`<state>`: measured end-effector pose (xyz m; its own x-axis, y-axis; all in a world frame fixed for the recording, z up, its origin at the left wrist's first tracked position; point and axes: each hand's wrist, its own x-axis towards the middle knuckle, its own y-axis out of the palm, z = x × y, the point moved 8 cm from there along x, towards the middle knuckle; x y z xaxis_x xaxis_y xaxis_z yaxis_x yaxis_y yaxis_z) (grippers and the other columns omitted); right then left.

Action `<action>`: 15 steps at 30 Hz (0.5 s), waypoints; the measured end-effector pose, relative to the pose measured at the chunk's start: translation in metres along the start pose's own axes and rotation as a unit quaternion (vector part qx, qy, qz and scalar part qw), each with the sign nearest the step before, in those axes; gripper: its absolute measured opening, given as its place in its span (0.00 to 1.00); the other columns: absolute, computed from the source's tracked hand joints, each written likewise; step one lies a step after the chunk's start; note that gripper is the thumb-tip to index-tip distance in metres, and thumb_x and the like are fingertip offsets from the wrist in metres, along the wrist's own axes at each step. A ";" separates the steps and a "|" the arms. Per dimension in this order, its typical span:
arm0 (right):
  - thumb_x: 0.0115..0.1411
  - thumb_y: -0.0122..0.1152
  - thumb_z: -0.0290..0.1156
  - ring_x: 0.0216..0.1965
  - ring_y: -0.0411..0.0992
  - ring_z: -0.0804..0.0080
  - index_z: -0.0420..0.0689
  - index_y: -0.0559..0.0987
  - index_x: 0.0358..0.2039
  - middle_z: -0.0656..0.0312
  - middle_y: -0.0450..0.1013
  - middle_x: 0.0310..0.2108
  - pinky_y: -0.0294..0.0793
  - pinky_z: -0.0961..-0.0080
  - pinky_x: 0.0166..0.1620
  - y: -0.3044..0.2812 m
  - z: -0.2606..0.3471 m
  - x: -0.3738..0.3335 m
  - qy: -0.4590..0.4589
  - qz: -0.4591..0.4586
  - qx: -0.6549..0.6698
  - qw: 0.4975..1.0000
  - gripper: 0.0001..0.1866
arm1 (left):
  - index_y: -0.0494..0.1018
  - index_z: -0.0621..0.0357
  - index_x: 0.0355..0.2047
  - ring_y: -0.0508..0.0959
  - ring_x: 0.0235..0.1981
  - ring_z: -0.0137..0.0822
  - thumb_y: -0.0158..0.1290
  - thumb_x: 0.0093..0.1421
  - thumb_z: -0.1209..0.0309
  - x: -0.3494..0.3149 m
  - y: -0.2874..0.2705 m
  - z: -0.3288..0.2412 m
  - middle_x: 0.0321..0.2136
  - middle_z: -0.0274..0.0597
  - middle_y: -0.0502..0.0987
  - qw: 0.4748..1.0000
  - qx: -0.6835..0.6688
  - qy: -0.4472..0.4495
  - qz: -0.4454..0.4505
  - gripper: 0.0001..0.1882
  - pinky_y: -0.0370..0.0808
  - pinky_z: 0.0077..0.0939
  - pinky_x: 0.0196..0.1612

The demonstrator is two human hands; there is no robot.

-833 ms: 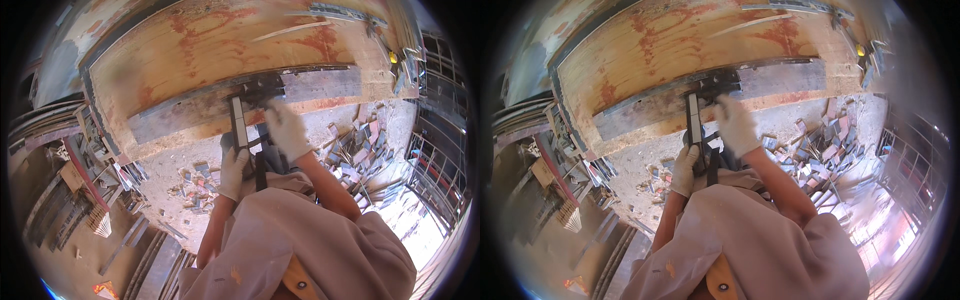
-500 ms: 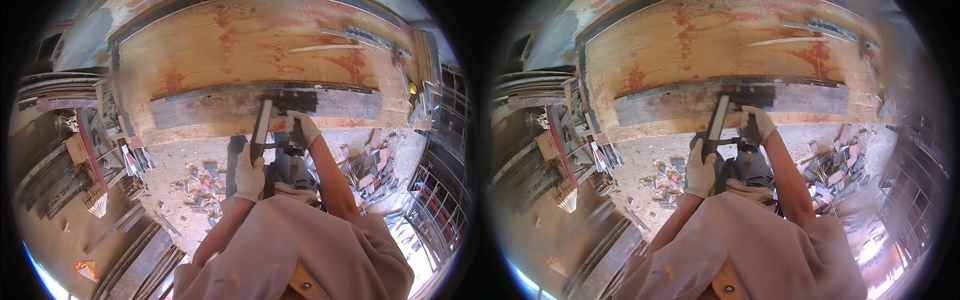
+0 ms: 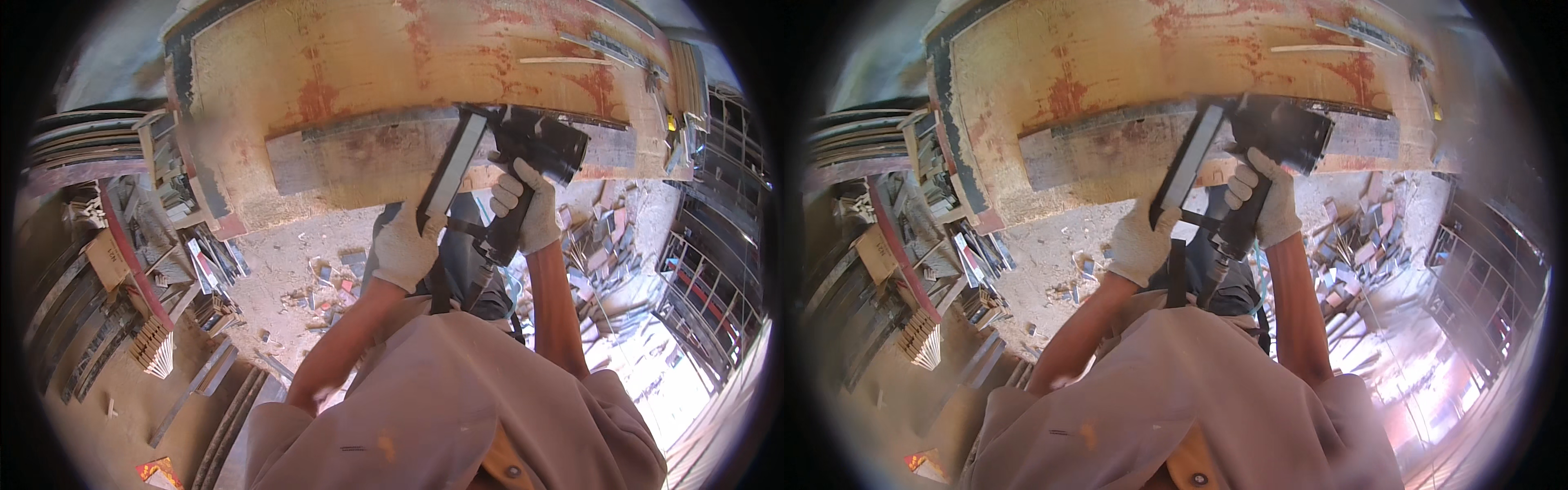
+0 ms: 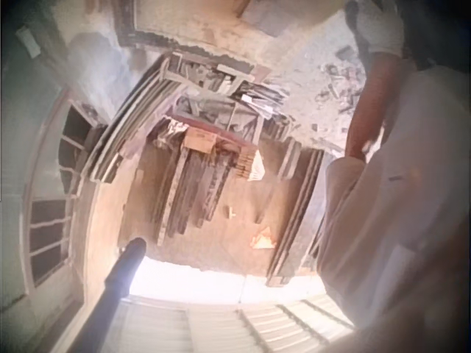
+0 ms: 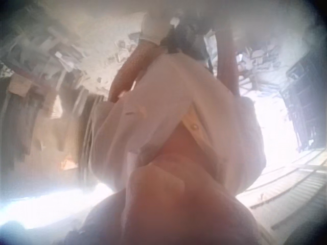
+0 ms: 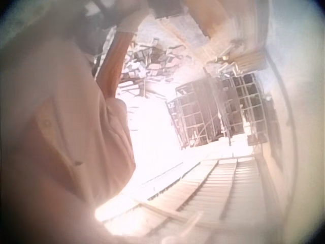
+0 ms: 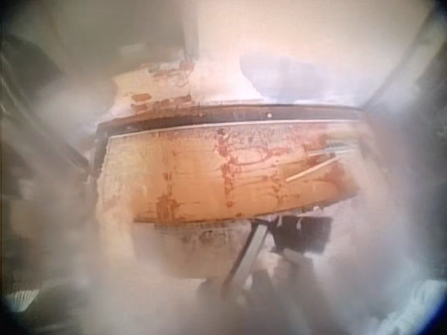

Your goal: The person assembles a wooden frame by placing planks on a workbench, using a nail gun to fasten them, and hammering nails to secure joints. The person also uses a chisel to clean edges and a tape measure to check dimensions.

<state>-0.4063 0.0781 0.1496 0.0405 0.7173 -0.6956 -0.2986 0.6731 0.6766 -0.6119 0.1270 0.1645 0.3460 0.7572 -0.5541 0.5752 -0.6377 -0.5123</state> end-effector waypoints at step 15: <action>0.64 0.50 0.28 0.17 0.57 0.77 0.53 0.64 0.21 0.72 0.54 0.19 0.61 0.74 0.23 0.096 -0.163 0.084 0.108 -0.119 -0.110 0.981 0.14 | 0.74 0.54 0.59 0.70 0.62 0.49 0.68 0.47 0.65 0.199 -0.161 0.161 0.60 0.44 0.73 0.912 0.295 0.270 -0.094 0.36 0.67 0.43 0.65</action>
<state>-0.5871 0.1734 0.1170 -0.0626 0.4734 -0.8786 -0.5053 0.7441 0.4369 -0.7545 0.3573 0.0311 0.6887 0.7186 -0.0969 0.2193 -0.3338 -0.9168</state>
